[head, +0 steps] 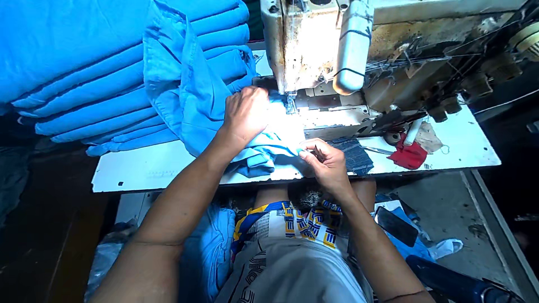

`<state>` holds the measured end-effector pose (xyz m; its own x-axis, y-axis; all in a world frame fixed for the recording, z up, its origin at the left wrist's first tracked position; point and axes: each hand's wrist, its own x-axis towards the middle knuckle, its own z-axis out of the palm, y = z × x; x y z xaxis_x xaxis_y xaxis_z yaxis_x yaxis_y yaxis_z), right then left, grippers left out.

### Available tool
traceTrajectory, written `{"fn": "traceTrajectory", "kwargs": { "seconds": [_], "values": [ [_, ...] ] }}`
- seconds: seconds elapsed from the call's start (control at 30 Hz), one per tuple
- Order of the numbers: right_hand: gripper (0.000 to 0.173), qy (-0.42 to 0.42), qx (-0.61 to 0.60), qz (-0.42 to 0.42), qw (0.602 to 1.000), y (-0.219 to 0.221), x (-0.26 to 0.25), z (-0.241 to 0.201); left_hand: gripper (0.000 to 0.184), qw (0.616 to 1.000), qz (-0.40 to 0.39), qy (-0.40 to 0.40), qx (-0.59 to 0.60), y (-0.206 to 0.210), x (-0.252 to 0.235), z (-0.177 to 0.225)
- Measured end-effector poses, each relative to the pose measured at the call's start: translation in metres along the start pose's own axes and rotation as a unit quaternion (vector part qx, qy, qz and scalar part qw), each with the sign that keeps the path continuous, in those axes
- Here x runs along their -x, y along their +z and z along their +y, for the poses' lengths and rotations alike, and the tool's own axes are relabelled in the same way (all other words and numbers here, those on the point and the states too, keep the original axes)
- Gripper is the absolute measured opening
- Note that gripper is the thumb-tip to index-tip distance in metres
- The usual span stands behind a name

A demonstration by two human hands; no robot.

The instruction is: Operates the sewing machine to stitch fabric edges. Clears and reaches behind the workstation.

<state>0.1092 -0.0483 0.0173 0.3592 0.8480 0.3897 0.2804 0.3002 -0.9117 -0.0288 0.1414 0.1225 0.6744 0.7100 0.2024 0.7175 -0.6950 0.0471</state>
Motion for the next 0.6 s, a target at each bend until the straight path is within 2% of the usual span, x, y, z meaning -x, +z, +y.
{"fn": "traceTrajectory", "kwargs": {
  "seconds": [0.23, 0.4, 0.6],
  "values": [
    [0.009, -0.002, 0.000, 0.001, 1.000, 0.000, 0.002, 0.001, 0.017, 0.998, 0.030, -0.024, 0.049, 0.005, 0.011, -0.002],
    [0.009, -0.008, 0.001, 0.002, 1.000, 0.001, 0.001, -0.001, 0.012, 0.998, 0.052, -0.019, 0.034, 0.006, 0.015, 0.002],
    [0.009, -0.005, 0.000, 0.022, 1.000, 0.005, -0.005, -0.003, 0.017, 0.998, 0.066, 0.000, 0.023, 0.009, 0.007, -0.001]
  ]
}}
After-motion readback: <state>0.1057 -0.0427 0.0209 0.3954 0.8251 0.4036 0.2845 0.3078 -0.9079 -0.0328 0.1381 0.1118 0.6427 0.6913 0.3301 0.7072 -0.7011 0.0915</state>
